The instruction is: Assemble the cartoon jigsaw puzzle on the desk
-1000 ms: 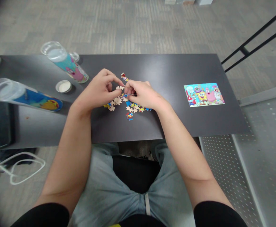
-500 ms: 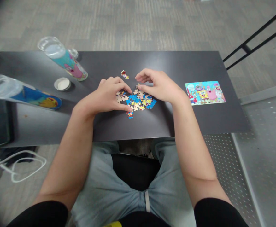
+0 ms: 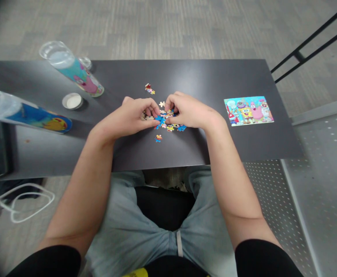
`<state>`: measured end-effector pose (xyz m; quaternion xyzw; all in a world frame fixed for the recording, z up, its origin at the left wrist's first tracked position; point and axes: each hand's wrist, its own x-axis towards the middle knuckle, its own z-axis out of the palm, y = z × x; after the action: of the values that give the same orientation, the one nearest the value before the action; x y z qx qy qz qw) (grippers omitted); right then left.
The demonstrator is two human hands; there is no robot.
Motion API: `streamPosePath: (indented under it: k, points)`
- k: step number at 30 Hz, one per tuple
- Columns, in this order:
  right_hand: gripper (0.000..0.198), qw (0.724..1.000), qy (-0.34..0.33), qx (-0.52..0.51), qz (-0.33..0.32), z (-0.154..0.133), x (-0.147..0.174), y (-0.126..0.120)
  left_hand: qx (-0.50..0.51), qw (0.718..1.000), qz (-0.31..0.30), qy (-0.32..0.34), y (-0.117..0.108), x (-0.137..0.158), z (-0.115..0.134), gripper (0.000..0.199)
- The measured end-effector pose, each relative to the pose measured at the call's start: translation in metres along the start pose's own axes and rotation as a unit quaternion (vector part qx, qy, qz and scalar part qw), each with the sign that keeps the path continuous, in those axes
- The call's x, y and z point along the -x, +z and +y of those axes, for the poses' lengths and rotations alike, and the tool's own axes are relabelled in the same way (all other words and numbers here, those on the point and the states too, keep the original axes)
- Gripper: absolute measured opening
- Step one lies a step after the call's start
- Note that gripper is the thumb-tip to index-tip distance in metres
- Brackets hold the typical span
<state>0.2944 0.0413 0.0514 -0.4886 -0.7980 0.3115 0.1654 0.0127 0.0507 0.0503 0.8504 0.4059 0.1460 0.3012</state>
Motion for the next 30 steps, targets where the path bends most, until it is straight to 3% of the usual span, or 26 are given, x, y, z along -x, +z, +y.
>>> streamPosePath:
  k: [6, 10, 14, 16, 18, 21, 25, 27, 30]
  points:
    - [0.013, 0.999, 0.002, -0.038, 0.020, -0.002, 0.001, 0.001, 0.071, 0.997, 0.016, 0.012, -0.004, 0.001, -0.006, 0.014]
    - [0.014, 0.998, 0.030, -0.043, 0.040, -0.001, 0.002, -0.007, 0.043, 0.998, 0.046, 0.016, -0.009, 0.003, -0.012, 0.021]
    - [0.021, 0.998, 0.024, -0.033, 0.049, 0.007, 0.012, -0.023, -0.044, 0.997, 0.055, 0.026, -0.002, 0.004, -0.012, 0.070]
    - [0.043, 0.999, 0.030, -0.007, 0.037, 0.012, 0.020, -0.029, -0.065, 0.996, 0.038, 0.038, 0.006, 0.004, -0.009, 0.096]
    - [0.074, 0.998, 0.061, 0.031, 0.019, 0.018, 0.027, -0.031, -0.071, 0.996, 0.017, 0.050, 0.013, 0.003, -0.005, 0.105]
    - [0.092, 0.995, 0.084, 0.061, -0.002, 0.021, 0.032, -0.027, -0.075, 0.996, 0.001, 0.052, 0.018, 0.000, -0.001, 0.089]
    - [0.057, 0.998, 0.046, 0.032, -0.029, 0.019, 0.024, -0.022, -0.069, 0.996, 0.013, 0.049, 0.016, -0.004, 0.001, 0.051]
    - [0.034, 0.999, 0.029, 0.019, -0.027, 0.018, 0.018, -0.021, -0.071, 0.996, 0.020, 0.051, 0.015, -0.005, 0.001, 0.040]
    - [0.018, 1.000, 0.024, 0.000, -0.007, 0.015, 0.012, -0.019, -0.069, 0.995, 0.025, 0.063, 0.014, -0.007, 0.000, 0.034]
